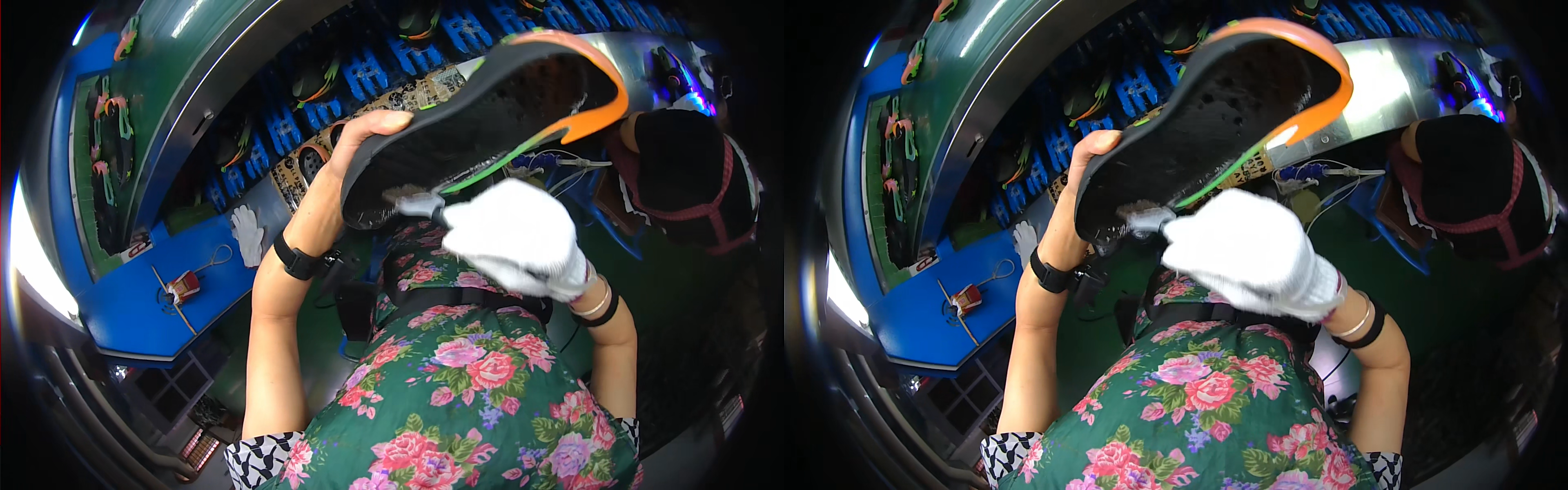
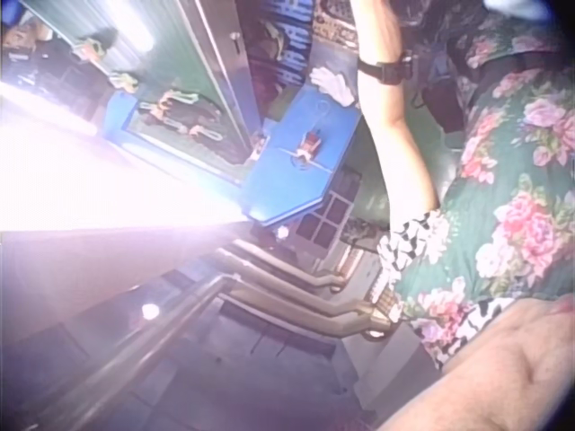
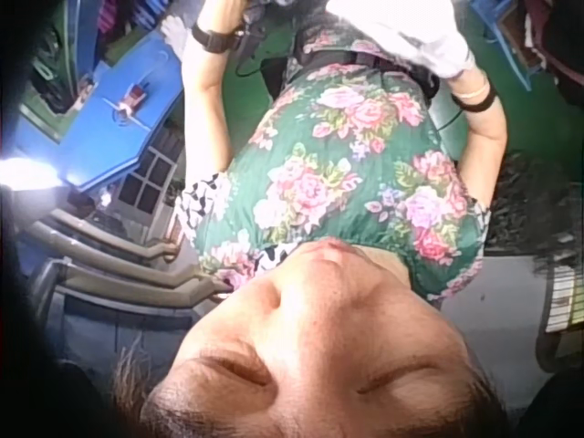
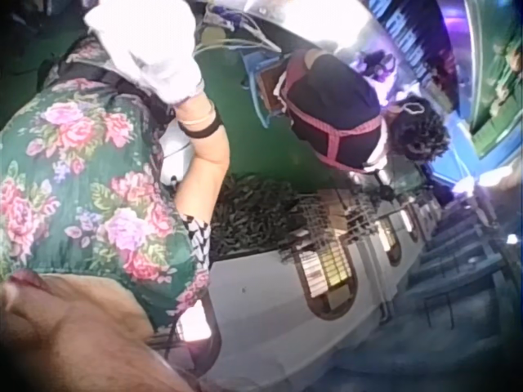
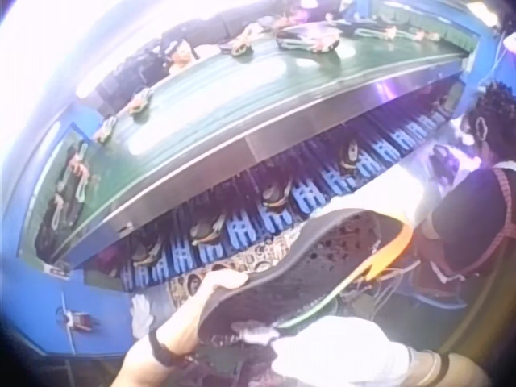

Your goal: Brushing glue or chemical primer onto the bottom of shoe soles on an assembly line.

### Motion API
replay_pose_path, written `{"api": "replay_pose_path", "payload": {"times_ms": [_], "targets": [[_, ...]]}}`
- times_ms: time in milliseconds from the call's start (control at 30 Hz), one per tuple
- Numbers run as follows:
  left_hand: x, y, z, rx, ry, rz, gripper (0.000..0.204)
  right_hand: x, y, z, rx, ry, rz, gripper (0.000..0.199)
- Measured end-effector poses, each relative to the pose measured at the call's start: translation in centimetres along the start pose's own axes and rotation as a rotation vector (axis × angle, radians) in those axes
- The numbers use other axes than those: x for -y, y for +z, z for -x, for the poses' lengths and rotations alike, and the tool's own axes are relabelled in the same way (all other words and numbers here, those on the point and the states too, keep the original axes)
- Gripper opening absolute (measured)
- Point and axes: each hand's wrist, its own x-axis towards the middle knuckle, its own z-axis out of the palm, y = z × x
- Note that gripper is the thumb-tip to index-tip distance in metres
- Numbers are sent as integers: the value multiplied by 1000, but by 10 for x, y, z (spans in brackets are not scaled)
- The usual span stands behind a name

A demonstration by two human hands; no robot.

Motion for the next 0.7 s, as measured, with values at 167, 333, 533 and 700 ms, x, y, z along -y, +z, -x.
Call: {"api": "replay_pose_path", "payload": {"times_ms": [167, 333, 533, 700], "targets": [[6, -12, -8, 240, 230, 188, 52, 7, 6, -4, 1, 82, -328, 24], [14, -31, -19, 77, 311, 138, 55, 10, 10, -11, -173, 168, -156, 22], [25, -44, -33, 119, 375, 27, 89, 19, 4, -8, -120, 266, -451, 20], [27, -45, -44, 163, 435, -79, 118, 21, 10, -11, -100, 216, -379, 20]]}}
